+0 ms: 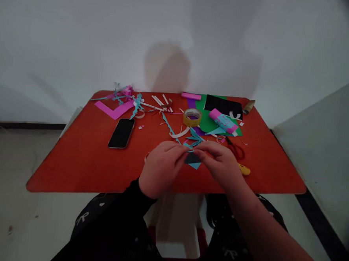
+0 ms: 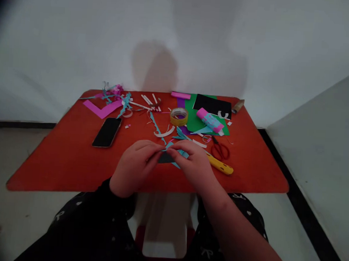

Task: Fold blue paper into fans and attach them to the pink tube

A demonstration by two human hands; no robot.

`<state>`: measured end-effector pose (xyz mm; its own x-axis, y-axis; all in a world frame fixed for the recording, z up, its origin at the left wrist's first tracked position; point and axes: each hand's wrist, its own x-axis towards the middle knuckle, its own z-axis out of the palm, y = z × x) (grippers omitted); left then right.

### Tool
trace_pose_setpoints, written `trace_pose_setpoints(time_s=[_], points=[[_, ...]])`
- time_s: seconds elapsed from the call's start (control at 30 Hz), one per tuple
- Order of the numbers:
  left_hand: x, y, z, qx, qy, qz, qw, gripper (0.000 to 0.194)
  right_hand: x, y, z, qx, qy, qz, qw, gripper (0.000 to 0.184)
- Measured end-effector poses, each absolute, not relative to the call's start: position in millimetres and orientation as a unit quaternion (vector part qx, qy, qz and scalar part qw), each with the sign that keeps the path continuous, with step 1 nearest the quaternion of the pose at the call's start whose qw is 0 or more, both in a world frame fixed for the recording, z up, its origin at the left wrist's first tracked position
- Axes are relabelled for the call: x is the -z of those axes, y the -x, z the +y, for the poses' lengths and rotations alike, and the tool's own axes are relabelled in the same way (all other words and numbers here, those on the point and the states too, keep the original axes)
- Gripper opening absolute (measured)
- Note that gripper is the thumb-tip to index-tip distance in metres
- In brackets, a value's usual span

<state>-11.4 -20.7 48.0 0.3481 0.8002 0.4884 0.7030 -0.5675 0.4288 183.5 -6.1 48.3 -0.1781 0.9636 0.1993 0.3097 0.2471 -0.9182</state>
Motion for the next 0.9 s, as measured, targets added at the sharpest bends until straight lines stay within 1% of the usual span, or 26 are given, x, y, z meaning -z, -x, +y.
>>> trace_pose_setpoints(time_s=[0.17, 0.3, 0.43, 0.5, 0.73, 0.9], points=[[-48, 11, -21, -0.332, -0.811, 0.471, 0.098, 0.018, -43, -183, -5, -0.383, 0.481, -0.662, 0.429, 0.011], [-48, 11, -21, -0.323, -0.806, 0.478, 0.135, 0.019, -43, -182, -7, -0.333, 0.478, -0.684, 0.439, 0.009], [-50, 8, -22, -0.340, -0.779, 0.494, 0.185, 0.019, -47, -182, -8, -0.269, 0.464, -0.715, 0.448, 0.008], [-50, 8, -23, -0.355, -0.764, 0.496, 0.212, 0.021, -48, -182, -8, -0.245, 0.457, -0.732, 0.442, 0.008], [-47, 13, -20, -0.402, -0.729, 0.465, 0.303, 0.018, -51, -188, -8, -0.183, 0.412, -0.783, 0.429, 0.011], [-48, 11, -20, -0.417, -0.691, 0.466, 0.362, 0.017, -53, -193, -8, -0.164, 0.404, -0.806, 0.399, 0.014]])
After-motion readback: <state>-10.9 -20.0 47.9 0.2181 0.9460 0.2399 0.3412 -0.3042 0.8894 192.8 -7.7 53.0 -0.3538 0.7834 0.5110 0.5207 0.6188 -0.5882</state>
